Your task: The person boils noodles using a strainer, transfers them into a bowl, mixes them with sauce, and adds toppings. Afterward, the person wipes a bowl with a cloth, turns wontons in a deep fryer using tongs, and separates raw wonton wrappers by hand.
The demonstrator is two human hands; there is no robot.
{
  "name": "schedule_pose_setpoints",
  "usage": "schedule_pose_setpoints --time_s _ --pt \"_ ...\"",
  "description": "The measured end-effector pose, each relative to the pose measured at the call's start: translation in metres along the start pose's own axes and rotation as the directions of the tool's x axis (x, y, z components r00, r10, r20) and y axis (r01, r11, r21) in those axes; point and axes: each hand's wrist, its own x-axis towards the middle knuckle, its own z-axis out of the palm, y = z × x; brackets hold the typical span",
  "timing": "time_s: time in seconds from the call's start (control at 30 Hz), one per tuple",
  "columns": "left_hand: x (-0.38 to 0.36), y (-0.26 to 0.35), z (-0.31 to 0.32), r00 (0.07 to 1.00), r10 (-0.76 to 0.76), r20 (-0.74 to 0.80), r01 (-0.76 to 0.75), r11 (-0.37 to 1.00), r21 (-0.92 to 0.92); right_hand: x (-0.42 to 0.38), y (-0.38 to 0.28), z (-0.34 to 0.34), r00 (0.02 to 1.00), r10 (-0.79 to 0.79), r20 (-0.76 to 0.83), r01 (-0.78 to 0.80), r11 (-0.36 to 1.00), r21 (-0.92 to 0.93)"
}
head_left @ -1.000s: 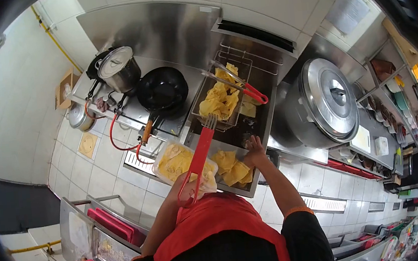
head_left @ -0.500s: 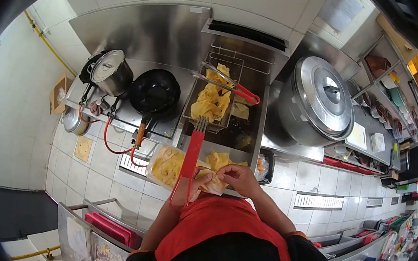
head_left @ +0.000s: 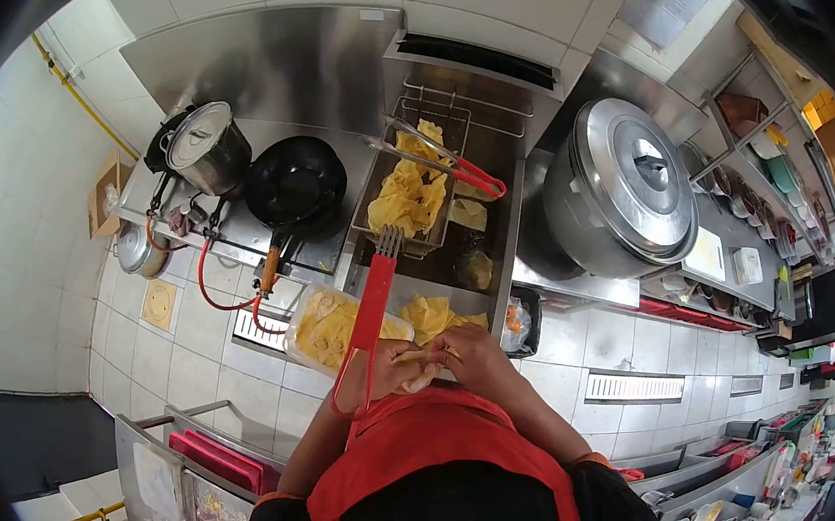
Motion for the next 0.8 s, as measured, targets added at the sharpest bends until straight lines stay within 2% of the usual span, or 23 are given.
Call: schedule_pose_setpoints --time_s 0.07,0.17,0.27,0.3,0.37,0.4,0.47,0.5,0.53,0.57,0.6,0.63,0.7,0.73,0.8 --pt "-0.002 0.004 -0.001 1.000 0.010 0.006 -0.010 1.000 -0.015 -0.001 0.006 0.006 0.999 0.023 0.023 -0.024 0.999 0.044" --pt "-0.003 -0.011 0.001 0.998 0.058 -0.024 -0.056 0.996 0.076 -0.003 0.010 0.010 0.998 0.032 0.059 -0.035 0.998 0.060" --pt "0.004 -0.038 0.005 0.921 0.387 -0.045 -0.334 0.844 0.420 -0.007 0.015 0.017 0.994 -0.053 0.098 0.057 0.998 -0.032" --pt "0.004 -0.037 0.007 0.946 0.310 -0.093 -0.249 0.881 0.403 -0.011 0.019 0.020 0.992 -0.075 0.099 0.085 0.992 -0.093" --pt "0.009 -0.033 0.011 0.969 0.220 -0.113 -0.162 0.908 0.386 -0.017 0.029 0.030 0.982 0.121 0.143 -0.121 0.993 -0.008" --pt "0.011 -0.036 0.013 0.974 0.200 -0.108 -0.143 0.909 0.391 -0.024 0.040 0.040 0.988 0.078 0.134 -0.083 0.996 0.030" --pt "0.018 -0.052 0.018 0.962 0.249 -0.109 -0.203 0.925 0.322 -0.027 0.046 0.037 0.992 -0.009 0.129 0.004 0.999 0.041" --pt "0.020 -0.053 0.014 0.977 0.208 -0.045 -0.173 0.898 0.404 -0.028 0.039 0.028 0.987 -0.058 0.149 0.055 0.998 0.023" --pt "0.016 -0.045 0.019 0.995 0.094 -0.045 -0.078 0.957 0.279 -0.032 0.033 0.020 0.990 0.021 0.137 -0.029 0.998 0.057" --pt "0.020 -0.060 0.021 0.993 0.092 -0.071 -0.072 0.966 0.247 -0.033 0.027 0.015 0.987 0.086 0.135 -0.100 0.990 0.103" --pt "0.022 -0.071 0.023 0.998 0.007 -0.062 0.001 0.990 0.139 -0.033 0.027 0.012 0.980 0.138 0.146 -0.161 0.975 0.155" --pt "0.025 -0.062 0.026 0.995 -0.084 -0.052 0.085 0.996 0.030 -0.036 0.030 0.015 0.986 0.118 0.121 -0.133 0.983 0.126" --pt "0.020 -0.027 0.032 0.992 -0.116 -0.039 0.119 0.989 0.083 -0.041 0.039 0.018 0.994 0.072 0.076 -0.077 0.995 0.058" --pt "0.023 -0.036 0.030 0.999 -0.047 0.020 0.046 0.997 0.062 -0.039 0.031 0.011 0.967 0.218 0.133 -0.239 0.957 0.166" --pt "0.031 -0.047 0.023 0.995 0.022 0.099 -0.047 0.964 0.260 -0.044 0.035 0.010 0.979 0.183 0.088 -0.196 0.967 0.163"
